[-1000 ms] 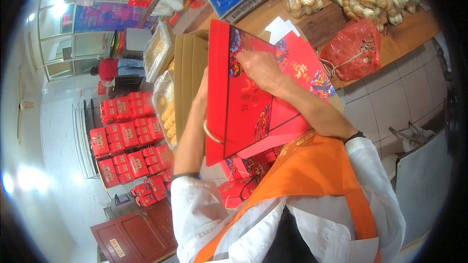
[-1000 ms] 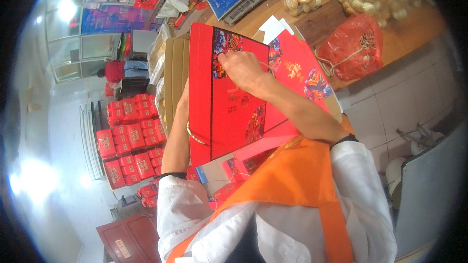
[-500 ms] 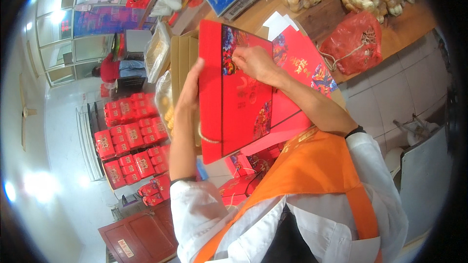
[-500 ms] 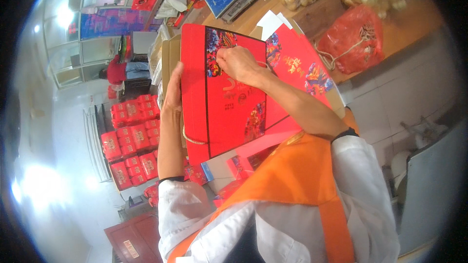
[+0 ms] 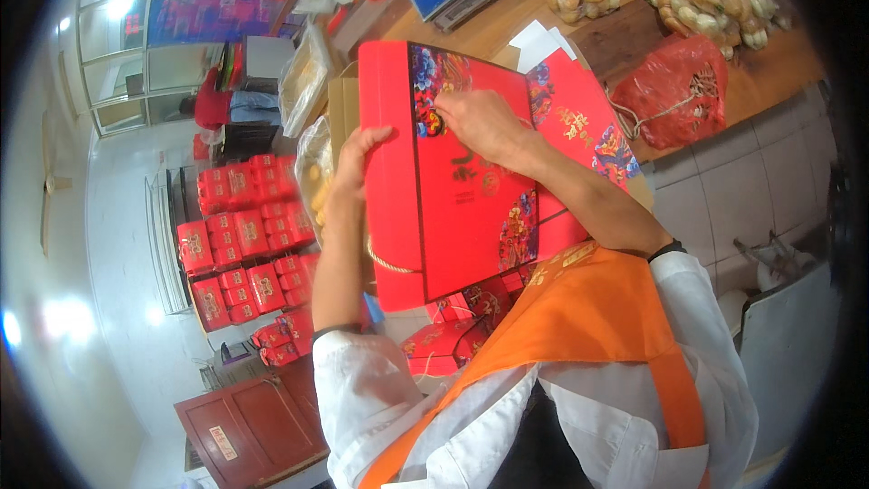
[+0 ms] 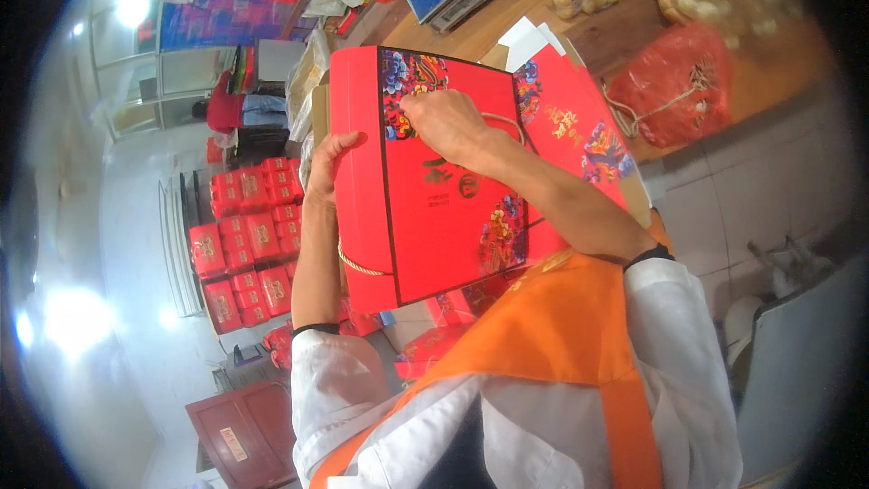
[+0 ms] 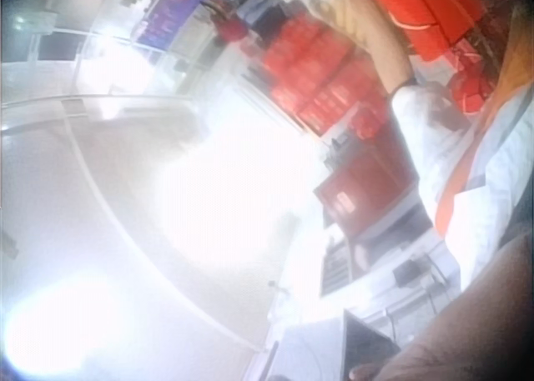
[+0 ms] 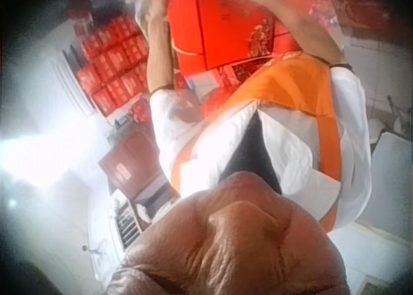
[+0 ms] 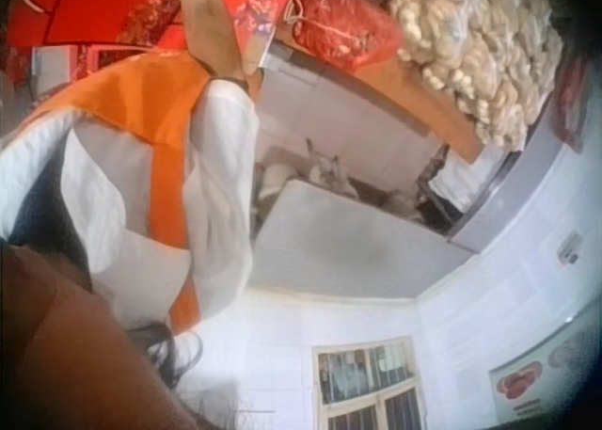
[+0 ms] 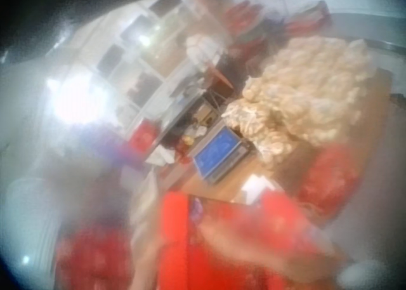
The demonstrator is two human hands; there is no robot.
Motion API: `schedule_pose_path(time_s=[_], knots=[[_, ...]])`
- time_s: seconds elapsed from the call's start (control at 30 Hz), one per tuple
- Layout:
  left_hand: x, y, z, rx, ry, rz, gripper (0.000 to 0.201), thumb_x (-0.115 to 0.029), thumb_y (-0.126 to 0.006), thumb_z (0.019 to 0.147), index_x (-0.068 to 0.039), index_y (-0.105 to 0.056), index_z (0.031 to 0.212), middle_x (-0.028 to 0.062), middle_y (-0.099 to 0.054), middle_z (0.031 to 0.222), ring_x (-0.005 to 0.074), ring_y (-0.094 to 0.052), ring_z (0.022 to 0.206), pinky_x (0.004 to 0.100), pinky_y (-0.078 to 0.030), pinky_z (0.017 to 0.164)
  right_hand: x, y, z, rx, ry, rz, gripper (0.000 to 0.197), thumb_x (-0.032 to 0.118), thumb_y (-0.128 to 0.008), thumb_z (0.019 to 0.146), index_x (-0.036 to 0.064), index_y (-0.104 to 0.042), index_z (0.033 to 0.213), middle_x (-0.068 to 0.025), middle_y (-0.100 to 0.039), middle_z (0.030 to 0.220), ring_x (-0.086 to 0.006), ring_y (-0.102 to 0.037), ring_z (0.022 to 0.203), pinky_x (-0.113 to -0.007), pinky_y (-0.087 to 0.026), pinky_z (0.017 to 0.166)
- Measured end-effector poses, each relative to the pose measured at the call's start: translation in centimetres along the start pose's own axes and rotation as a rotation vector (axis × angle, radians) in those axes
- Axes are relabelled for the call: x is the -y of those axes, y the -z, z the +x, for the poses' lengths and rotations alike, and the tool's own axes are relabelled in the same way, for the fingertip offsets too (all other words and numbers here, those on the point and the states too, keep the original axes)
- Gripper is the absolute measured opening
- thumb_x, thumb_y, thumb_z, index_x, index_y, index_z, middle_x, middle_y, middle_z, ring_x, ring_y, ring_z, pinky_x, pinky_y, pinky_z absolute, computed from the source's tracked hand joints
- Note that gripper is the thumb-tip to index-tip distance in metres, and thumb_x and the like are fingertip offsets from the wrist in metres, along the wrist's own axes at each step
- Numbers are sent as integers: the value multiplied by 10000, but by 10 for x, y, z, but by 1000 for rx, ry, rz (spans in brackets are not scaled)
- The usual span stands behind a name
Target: The person repeatedly places individually wrapped pastries into red gift boxes, closes the boxes, and ties them with a decorative string. The person works at a counter with stacks of red boxes and trays of pastries visible.
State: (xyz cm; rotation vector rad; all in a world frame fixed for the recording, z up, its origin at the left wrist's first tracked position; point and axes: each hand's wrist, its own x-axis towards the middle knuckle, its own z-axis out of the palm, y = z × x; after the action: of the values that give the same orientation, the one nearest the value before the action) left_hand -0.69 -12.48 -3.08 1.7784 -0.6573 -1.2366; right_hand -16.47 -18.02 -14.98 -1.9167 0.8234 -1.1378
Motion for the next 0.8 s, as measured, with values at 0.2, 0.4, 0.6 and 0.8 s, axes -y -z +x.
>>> schedule_pose_path(time_s=[0.2, 0.4, 0.6, 0.8], knots=[[7, -7, -1, 38, 11, -38, 283, -92, -612, 733, -26, -546, 1001, 82, -613, 899, 185, -602, 813, 305, -504, 725, 10, 16, -4, 76, 150, -280, 103, 52, -492, 769, 9, -554, 840, -141, -609, 764, -307, -622, 728, -413, -513, 598], [14, -32, -9, 182, 34, -81, 162, -111, -561, 764, -26, -593, 898, 85, -621, 841, 179, -605, 739, 302, -515, 649, 14, 26, -11, 130, 207, -383, 109, 54, -499, 748, 5, -554, 829, -137, -604, 769, -296, -621, 737, -394, -513, 606], [-5, -50, -27, 129, 13, 111, 231, -143, -536, 763, -13, -581, 949, 89, -617, 896, 180, -601, 791, 315, -506, 694, 10, 33, 9, 249, 296, -387, 90, 39, -526, 706, 0, -533, 787, -169, -582, 722, -333, -605, 700, -423, -494, 595], [11, -34, -11, 247, -66, 65, 279, -143, -492, 768, 5, -577, 989, 79, -614, 896, 176, -598, 798, 293, -487, 725, 15, 35, 32, 467, 175, -300, 92, 25, -514, 695, -25, -590, 712, -226, -599, 715, -389, -605, 708, -452, -489, 614]])
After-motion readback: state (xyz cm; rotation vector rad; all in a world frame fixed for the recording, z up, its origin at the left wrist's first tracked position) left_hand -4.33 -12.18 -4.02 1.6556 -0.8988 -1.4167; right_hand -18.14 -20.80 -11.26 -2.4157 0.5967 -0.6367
